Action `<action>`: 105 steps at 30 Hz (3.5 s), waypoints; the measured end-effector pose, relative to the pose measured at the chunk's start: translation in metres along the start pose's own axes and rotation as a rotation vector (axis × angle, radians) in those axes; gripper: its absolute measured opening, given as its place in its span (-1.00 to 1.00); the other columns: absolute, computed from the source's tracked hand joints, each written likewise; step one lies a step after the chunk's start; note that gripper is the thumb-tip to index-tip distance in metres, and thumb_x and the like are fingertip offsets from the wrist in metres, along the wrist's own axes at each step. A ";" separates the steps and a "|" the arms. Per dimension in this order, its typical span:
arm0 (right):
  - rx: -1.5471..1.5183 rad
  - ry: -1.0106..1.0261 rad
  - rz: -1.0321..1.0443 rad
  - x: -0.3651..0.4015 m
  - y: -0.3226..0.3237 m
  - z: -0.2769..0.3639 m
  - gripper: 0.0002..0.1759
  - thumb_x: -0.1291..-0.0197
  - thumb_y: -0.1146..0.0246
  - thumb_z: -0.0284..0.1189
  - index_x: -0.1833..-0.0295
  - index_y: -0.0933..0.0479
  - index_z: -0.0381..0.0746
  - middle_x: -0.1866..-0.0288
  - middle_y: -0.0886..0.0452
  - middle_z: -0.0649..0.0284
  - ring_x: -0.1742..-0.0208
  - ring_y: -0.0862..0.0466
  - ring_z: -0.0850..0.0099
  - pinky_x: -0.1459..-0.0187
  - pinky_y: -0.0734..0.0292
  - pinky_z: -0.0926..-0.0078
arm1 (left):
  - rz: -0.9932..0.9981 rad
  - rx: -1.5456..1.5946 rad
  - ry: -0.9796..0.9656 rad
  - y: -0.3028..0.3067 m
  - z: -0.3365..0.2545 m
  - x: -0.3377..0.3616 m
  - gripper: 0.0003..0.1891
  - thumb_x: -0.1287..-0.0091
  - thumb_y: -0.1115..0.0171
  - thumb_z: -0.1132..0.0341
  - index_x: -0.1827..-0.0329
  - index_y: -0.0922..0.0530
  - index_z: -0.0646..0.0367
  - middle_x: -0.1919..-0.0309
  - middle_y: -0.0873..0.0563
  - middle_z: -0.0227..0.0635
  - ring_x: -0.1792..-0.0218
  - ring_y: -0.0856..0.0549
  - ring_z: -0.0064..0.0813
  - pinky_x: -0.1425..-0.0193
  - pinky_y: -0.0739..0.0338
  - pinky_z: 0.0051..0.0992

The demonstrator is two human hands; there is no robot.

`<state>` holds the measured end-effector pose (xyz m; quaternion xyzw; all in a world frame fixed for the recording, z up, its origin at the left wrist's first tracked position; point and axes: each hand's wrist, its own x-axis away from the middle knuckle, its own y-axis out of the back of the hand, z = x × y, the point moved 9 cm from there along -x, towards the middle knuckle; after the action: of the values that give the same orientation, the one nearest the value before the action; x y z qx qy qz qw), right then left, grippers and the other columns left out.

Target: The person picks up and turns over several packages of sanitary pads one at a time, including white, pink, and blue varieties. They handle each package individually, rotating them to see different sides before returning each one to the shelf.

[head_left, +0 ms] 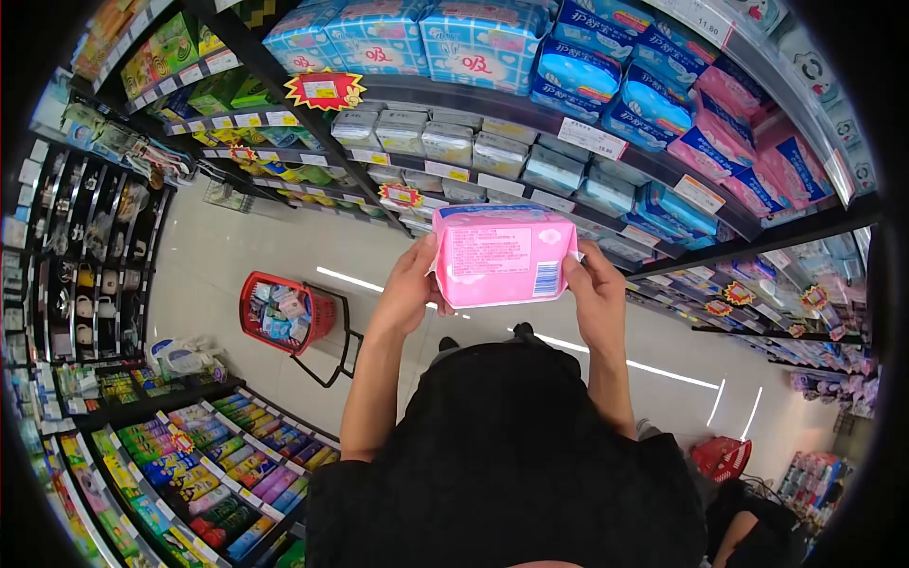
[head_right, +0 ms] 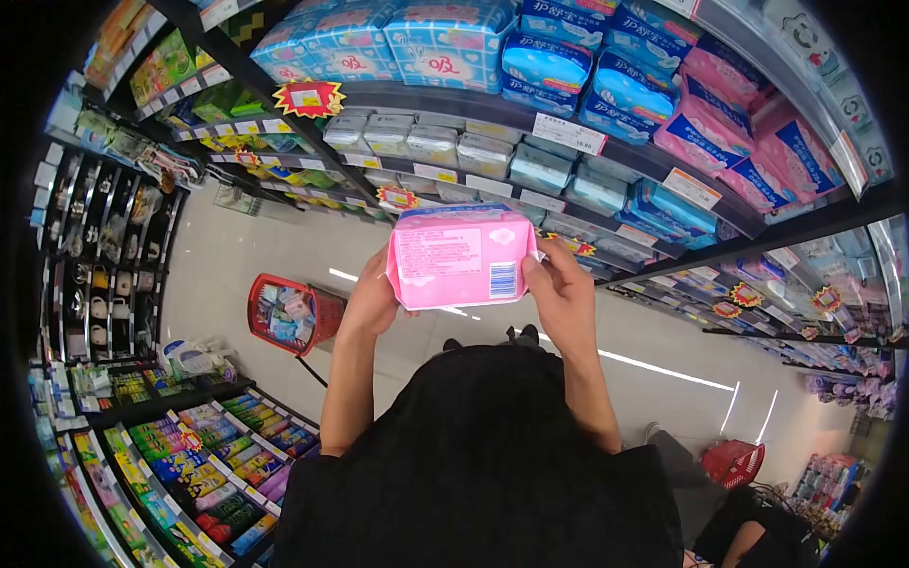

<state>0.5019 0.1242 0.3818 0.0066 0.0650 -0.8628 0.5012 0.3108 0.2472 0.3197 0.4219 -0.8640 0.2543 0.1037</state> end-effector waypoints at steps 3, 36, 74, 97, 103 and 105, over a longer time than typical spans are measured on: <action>-0.020 0.004 0.012 -0.001 0.000 0.002 -0.71 -0.34 -0.15 -0.56 -0.12 -0.50 -0.43 0.14 -0.43 0.35 0.17 -0.52 0.66 0.16 -0.40 0.70 | -0.013 -0.041 -0.020 -0.001 -0.002 -0.001 -0.47 -0.51 0.13 -0.10 -0.15 -0.44 0.23 0.48 -0.63 -0.30 0.63 -0.60 -0.50 0.61 -0.47 -0.53; -0.250 0.021 0.041 0.010 -0.004 -0.038 -0.36 -0.19 -0.25 -0.70 -0.39 -0.26 -0.30 -0.22 -0.51 0.23 -0.21 -0.52 0.45 -0.19 -0.47 0.46 | 0.027 -0.638 -0.624 -0.046 -0.061 0.048 0.01 -0.10 -0.38 0.50 -0.54 0.11 0.32 -0.46 -0.16 0.09 -0.46 -0.24 -0.02 -0.46 -0.20 -0.25; 0.456 0.492 -0.361 -0.042 0.246 0.143 -0.32 -0.10 -0.40 -0.43 -0.32 -0.36 -0.38 0.01 -0.62 0.13 0.21 -0.62 0.46 0.36 -0.50 0.58 | 0.159 -0.886 -1.003 -0.347 -0.113 -0.041 -0.59 -0.30 -0.26 0.49 -0.18 -0.40 0.33 -0.09 -0.58 -0.17 -0.15 -0.53 -0.40 -0.29 -0.35 -0.37; 0.631 0.585 -0.675 -0.072 0.254 0.176 -0.62 -0.20 -0.32 -0.29 0.00 -0.51 -0.33 0.25 -0.61 -0.03 0.38 -0.66 0.03 0.44 -0.54 0.24 | 0.076 -0.346 -0.951 -0.366 -0.131 -0.093 -0.43 -0.36 -0.22 0.43 -0.37 -0.18 0.30 -0.16 -0.46 -0.19 -0.13 -0.49 -0.47 -0.24 -0.36 -0.49; 0.759 0.675 -0.728 -0.082 0.258 0.178 -0.70 -0.12 -0.40 -0.33 0.17 -0.59 -0.33 0.44 -0.63 0.15 0.55 -0.60 0.34 0.52 -0.43 0.48 | -0.024 -0.353 -0.939 -0.368 -0.135 -0.095 -0.48 -0.38 -0.21 0.41 -0.30 -0.20 0.38 -0.11 -0.47 -0.13 -0.11 -0.48 -0.46 -0.23 -0.36 -0.50; 0.727 0.685 -0.795 -0.077 0.262 0.179 -0.70 -0.07 -0.45 -0.31 0.22 -0.61 -0.31 0.55 -0.62 0.20 0.60 -0.59 0.39 0.55 -0.41 0.50 | -0.063 -0.313 -0.971 -0.369 -0.132 -0.094 -0.48 -0.37 -0.23 0.40 -0.27 -0.20 0.42 -0.14 -0.43 -0.08 -0.14 -0.46 -0.43 -0.24 -0.36 -0.47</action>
<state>0.7771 0.0414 0.5372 0.4270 -0.0780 -0.8989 0.0592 0.6527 0.1904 0.5246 0.4967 -0.8271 -0.1067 -0.2404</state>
